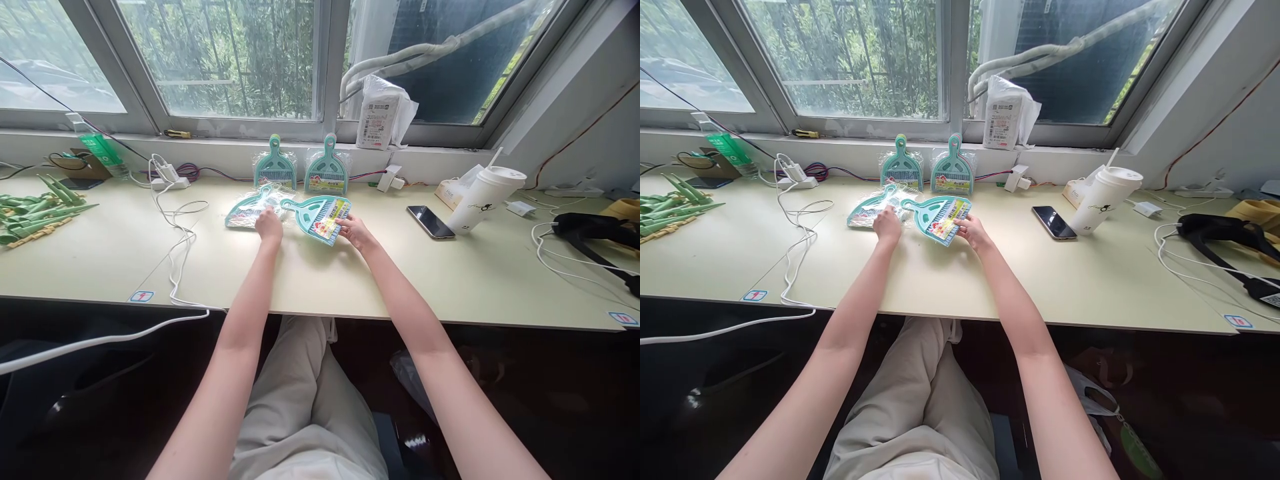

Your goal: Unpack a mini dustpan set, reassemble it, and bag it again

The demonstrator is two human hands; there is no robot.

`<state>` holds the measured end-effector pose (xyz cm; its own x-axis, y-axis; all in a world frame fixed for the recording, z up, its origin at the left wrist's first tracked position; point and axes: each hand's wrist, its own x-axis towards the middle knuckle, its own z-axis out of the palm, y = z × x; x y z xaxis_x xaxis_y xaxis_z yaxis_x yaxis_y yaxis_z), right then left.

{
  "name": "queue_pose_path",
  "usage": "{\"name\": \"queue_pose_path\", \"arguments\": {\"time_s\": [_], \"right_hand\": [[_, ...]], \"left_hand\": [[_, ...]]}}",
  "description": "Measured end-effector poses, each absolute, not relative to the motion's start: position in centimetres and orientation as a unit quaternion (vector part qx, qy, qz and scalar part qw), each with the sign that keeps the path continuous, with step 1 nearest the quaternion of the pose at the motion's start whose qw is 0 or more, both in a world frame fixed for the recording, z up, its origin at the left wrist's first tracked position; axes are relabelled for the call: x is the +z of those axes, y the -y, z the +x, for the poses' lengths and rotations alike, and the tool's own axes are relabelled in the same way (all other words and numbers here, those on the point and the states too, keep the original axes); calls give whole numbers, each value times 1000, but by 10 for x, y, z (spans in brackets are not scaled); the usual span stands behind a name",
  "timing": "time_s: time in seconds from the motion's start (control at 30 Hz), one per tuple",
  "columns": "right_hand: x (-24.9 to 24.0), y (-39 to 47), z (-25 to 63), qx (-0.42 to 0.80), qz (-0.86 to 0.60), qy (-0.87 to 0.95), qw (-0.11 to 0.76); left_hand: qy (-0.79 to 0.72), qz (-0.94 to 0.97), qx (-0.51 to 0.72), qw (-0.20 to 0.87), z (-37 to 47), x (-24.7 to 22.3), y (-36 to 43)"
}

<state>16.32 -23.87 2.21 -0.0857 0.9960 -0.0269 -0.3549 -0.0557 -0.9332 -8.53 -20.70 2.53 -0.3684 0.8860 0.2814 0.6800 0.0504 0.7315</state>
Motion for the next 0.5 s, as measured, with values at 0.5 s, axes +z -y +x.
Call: {"name": "queue_pose_path", "arguments": {"time_s": [0.5], "right_hand": [[18, 231, 174, 554, -435, 368, 607]], "left_hand": [[-696, 561, 436, 104, -74, 32, 215]]}}
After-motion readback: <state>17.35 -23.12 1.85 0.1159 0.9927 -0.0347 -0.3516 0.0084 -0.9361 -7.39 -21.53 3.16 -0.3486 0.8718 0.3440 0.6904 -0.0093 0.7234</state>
